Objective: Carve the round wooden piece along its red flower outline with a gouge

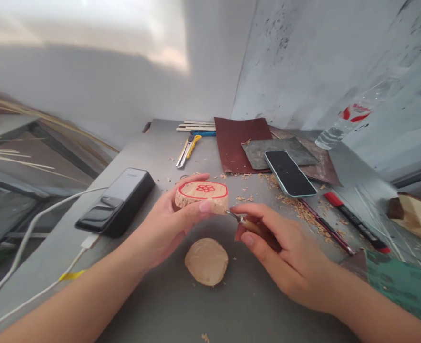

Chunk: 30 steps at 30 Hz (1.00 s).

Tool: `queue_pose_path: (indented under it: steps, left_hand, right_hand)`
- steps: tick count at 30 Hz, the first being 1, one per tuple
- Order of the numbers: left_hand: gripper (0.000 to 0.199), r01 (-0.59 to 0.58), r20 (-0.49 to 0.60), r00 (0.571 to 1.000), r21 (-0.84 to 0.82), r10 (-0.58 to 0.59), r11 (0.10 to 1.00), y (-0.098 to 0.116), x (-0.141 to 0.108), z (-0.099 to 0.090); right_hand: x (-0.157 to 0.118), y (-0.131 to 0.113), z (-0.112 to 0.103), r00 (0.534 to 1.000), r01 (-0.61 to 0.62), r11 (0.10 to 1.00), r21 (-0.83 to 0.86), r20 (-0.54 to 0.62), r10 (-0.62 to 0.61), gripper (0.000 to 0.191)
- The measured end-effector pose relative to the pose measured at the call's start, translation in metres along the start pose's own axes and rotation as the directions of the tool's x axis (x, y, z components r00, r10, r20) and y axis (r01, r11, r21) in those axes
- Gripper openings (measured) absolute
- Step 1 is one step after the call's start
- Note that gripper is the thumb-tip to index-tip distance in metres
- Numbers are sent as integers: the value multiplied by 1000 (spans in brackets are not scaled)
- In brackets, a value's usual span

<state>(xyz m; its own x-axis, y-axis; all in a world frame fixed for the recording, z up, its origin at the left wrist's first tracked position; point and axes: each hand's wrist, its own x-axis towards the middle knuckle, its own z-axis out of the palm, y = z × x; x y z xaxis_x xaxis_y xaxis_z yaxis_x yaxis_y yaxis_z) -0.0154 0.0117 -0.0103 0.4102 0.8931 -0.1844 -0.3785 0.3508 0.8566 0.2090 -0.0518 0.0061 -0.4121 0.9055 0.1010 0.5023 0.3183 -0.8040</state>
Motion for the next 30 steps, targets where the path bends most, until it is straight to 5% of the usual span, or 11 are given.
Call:
queue_pose_path:
  steps: [5, 10, 20, 30]
  left_hand:
    - [49, 4, 16, 1000, -145, -2, 989, 1, 0, 4]
    - [46, 0, 56, 998, -142, 8, 990, 1, -1, 2]
    - [65, -48, -1, 999, 73, 49, 996, 0, 1, 2]
    - [63, -47, 124, 992, 277, 13, 960, 0, -11, 1]
  right_hand:
    - [-4, 4, 5, 997, -4, 988, 155, -79, 16, 23]
    - [-6, 3, 5, 988, 57, 993, 103, -148, -42, 26]
    - [-4, 0, 1, 982, 139, 990, -4, -130, -139, 36]
    - [-6, -7, 0, 967, 252, 967, -29, -32, -253, 44]
